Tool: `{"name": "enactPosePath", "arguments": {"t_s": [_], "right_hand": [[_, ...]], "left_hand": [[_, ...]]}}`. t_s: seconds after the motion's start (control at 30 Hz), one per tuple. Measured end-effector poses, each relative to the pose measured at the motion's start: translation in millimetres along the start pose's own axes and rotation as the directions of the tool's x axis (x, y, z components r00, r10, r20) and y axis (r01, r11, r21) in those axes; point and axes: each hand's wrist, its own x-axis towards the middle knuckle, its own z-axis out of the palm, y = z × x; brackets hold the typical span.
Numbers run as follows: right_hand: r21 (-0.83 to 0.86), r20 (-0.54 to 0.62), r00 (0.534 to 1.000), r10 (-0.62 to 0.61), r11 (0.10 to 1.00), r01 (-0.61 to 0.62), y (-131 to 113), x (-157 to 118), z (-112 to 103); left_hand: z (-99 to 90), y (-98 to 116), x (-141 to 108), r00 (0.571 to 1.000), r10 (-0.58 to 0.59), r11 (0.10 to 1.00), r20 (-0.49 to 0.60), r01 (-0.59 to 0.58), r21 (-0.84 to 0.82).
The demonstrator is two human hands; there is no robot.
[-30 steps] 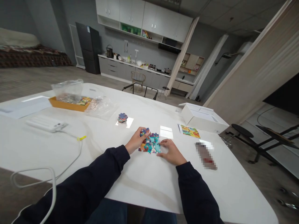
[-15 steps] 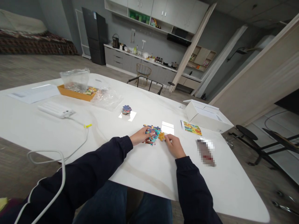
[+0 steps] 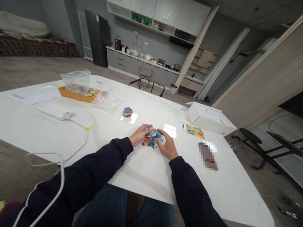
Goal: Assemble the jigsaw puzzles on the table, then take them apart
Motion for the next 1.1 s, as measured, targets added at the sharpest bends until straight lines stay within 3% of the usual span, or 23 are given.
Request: {"name": "enactPosePath", "arguments": {"t_s": [0.17,0.3,0.53,0.73,0.93,1.1], "right_hand": [[-0.187,-0.047,0.982,0.182,0.964,-0.188,47,14,8],[-0.199,-0.038,0.976,0.216,0.955,-0.219,68,16,14],[-0.064,-0.108,0.953,0.282,0.955,-0.29,54,15,7],[0.296,-0.121,0.927,0.354,0.905,-0.307,47,17,5],[0.201,-0.074,0.958,0.277,0.945,-0.257,43,15,3],[0.241,-0.068,0.958,0.28,0.936,-0.257,35,17,-3]], "left_hand": [[-6.9,7,7,0.987,0.097,0.995,-0.126,-0.095,0.017],[-9.2,6,7,0.986,0.091,0.995,-0.139,-0.085,0.05],[-7.8,2,5,0.997,0.038,0.993,-0.062,-0.032,0.11],[-9.4,-2,6,0.997,0.039,0.983,0.069,-0.051,0.179],[-11.3,-4,2,0.984,-0.042,0.961,0.174,-0.008,0.277],[-5.8,2,-2,0.977,-0.041,0.961,0.21,-0.019,0.275]]}}
